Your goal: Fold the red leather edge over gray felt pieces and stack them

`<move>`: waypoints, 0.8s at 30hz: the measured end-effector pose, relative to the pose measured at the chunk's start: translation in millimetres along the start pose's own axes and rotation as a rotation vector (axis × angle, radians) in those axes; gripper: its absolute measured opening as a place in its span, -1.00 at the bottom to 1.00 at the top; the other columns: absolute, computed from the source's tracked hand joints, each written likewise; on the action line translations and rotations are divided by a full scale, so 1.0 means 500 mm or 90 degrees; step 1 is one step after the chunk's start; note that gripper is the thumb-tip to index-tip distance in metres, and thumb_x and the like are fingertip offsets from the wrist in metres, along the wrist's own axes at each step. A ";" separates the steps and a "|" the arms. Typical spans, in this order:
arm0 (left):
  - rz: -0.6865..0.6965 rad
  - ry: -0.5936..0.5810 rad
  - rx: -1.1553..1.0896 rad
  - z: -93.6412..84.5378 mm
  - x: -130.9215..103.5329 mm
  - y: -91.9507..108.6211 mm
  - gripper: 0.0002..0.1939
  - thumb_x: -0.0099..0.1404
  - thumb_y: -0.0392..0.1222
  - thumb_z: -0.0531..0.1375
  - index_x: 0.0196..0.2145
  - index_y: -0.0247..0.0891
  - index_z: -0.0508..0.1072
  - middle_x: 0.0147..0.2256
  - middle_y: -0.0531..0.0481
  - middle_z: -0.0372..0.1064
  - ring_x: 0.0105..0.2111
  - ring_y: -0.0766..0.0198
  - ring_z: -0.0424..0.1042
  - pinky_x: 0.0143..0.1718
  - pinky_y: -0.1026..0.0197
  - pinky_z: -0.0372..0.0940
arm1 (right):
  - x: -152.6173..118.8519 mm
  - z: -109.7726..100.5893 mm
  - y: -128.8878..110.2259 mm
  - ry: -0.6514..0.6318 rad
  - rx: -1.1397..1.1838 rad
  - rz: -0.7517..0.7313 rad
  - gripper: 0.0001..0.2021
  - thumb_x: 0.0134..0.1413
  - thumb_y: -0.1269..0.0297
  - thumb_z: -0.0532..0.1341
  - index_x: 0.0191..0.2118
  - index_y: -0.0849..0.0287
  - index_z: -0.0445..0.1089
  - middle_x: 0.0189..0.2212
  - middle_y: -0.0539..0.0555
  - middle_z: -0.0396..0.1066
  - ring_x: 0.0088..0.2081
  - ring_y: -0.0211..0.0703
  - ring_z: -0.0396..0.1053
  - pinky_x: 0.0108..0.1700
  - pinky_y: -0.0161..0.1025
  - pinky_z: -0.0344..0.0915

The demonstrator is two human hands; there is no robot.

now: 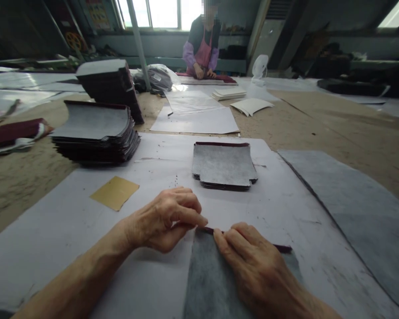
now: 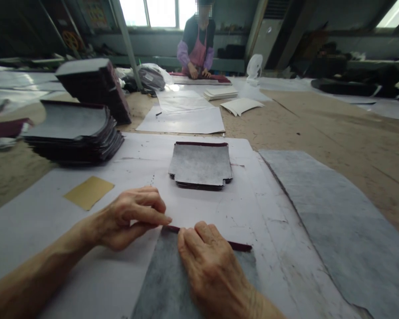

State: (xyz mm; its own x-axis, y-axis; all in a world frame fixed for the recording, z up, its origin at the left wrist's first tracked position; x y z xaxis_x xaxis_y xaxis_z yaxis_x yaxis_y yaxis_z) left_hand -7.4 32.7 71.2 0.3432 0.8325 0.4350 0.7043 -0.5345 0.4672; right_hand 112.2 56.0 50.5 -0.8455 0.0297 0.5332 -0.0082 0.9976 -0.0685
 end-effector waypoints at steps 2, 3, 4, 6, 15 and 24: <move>-0.021 0.018 -0.004 -0.007 -0.004 0.013 -0.81 0.15 -0.43 0.06 -0.37 -0.29 0.45 -0.46 -0.01 0.35 -0.45 0.32 0.27 -0.36 0.21 0.21 | 0.000 0.001 0.003 0.005 0.010 0.001 -0.69 0.11 0.59 -0.09 -0.13 0.46 0.33 -0.45 0.16 0.30 -0.39 -0.14 0.19 -0.37 -0.15 0.35; -0.038 0.001 0.005 0.000 -0.007 0.022 -0.83 0.15 -0.41 0.06 -0.40 -0.28 0.44 -0.47 0.00 0.35 -0.46 0.32 0.27 -0.37 0.21 0.21 | 0.001 0.002 0.003 0.006 0.014 0.000 -0.67 0.10 0.60 -0.10 -0.09 0.45 0.31 -0.45 0.15 0.29 -0.39 -0.15 0.19 -0.38 -0.16 0.35; -0.057 -0.027 0.027 0.011 -0.012 0.032 -0.85 0.15 -0.39 0.06 -0.43 -0.28 0.42 -0.48 0.01 0.34 -0.47 0.31 0.27 -0.38 0.20 0.20 | 0.002 0.003 0.005 0.005 0.018 0.001 -0.65 0.08 0.61 -0.10 -0.06 0.44 0.29 -0.45 0.15 0.28 -0.39 -0.15 0.18 -0.39 -0.16 0.34; -0.100 -0.074 0.092 0.038 -0.028 0.051 -0.88 0.13 -0.37 0.06 -0.46 -0.28 0.38 -0.48 0.00 0.33 -0.46 0.28 0.27 -0.39 0.17 0.20 | 0.003 0.007 0.010 -0.008 0.035 0.009 -0.61 0.05 0.62 -0.09 -0.02 0.42 0.26 -0.42 0.17 0.26 -0.36 -0.13 0.17 -0.38 -0.13 0.34; -0.190 0.098 0.213 0.062 -0.080 0.094 -0.74 0.16 -0.43 -0.02 -0.23 -0.37 0.38 -0.30 -0.14 0.37 -0.33 0.16 0.29 -0.33 0.09 0.25 | 0.001 0.025 0.038 -0.114 0.111 0.008 -0.49 0.01 0.64 -0.06 0.13 0.29 0.14 -0.30 0.16 0.14 -0.26 -0.14 0.13 -0.27 -0.15 0.34; -0.208 0.068 0.201 0.065 -0.076 0.089 -0.73 0.15 -0.41 -0.02 -0.22 -0.35 0.38 -0.33 -0.12 0.35 -0.34 0.15 0.26 -0.31 0.06 0.26 | 0.002 0.035 0.037 -0.156 0.089 -0.014 -0.47 0.00 0.62 -0.05 0.14 0.28 0.13 -0.32 0.14 0.09 -0.27 -0.14 0.11 -0.31 -0.16 0.33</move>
State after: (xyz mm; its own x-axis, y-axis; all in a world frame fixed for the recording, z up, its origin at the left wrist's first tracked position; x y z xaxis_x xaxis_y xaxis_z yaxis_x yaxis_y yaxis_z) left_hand 31.4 -18.0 50.4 0.0173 0.9213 0.3884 0.9250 -0.1622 0.3436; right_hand 101.8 73.5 35.1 -0.9479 -0.0244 0.3177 -0.0870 0.9790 -0.1843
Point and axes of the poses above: each hand's wrist, its own x-axis towards the middle knuckle, its own z-axis out of the palm, y = z × x, the point moved 7 cm from there along x, towards the middle knuckle
